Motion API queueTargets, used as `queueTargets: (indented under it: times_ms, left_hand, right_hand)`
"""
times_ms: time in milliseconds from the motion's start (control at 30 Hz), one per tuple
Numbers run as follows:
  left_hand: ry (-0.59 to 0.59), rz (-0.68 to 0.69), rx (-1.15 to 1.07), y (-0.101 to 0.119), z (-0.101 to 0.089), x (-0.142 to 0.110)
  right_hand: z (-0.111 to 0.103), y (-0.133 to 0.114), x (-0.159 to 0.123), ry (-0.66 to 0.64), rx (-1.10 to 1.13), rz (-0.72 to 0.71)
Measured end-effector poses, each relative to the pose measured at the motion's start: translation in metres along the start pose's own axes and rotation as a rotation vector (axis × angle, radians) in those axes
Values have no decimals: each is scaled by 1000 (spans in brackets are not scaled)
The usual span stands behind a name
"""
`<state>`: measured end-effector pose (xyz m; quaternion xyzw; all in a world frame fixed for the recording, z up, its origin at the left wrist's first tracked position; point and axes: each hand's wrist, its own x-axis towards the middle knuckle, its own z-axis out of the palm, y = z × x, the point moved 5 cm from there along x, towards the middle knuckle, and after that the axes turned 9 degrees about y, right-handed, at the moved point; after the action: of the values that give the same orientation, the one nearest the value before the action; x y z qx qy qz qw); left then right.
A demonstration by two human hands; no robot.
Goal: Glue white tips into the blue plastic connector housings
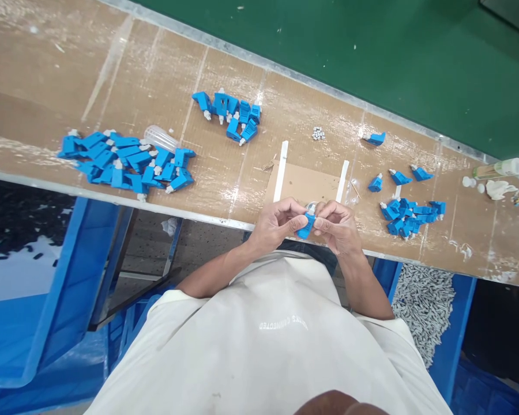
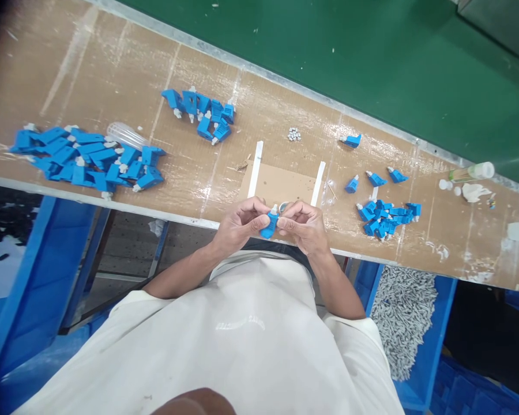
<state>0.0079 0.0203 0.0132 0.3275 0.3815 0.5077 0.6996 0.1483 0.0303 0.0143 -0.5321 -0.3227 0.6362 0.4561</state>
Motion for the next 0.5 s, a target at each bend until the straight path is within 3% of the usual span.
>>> queueTargets:
  times_ms: [100,233,400,500]
  left_hand:
    - [-40,80,20,15,12,-12]
    - [89,234,-75,39,12,-28]
    - [258,293,-189,56,-8,-29]
    - [348,272,-235,62,-22,-23]
  right_hand:
    - [1,1,-4,26,49,-54]
    - [-2,-20,-31,15,46,-118]
    - [-36,-68,-67,194,-8,-365]
    - [-58,-81,-77,242,17,-459]
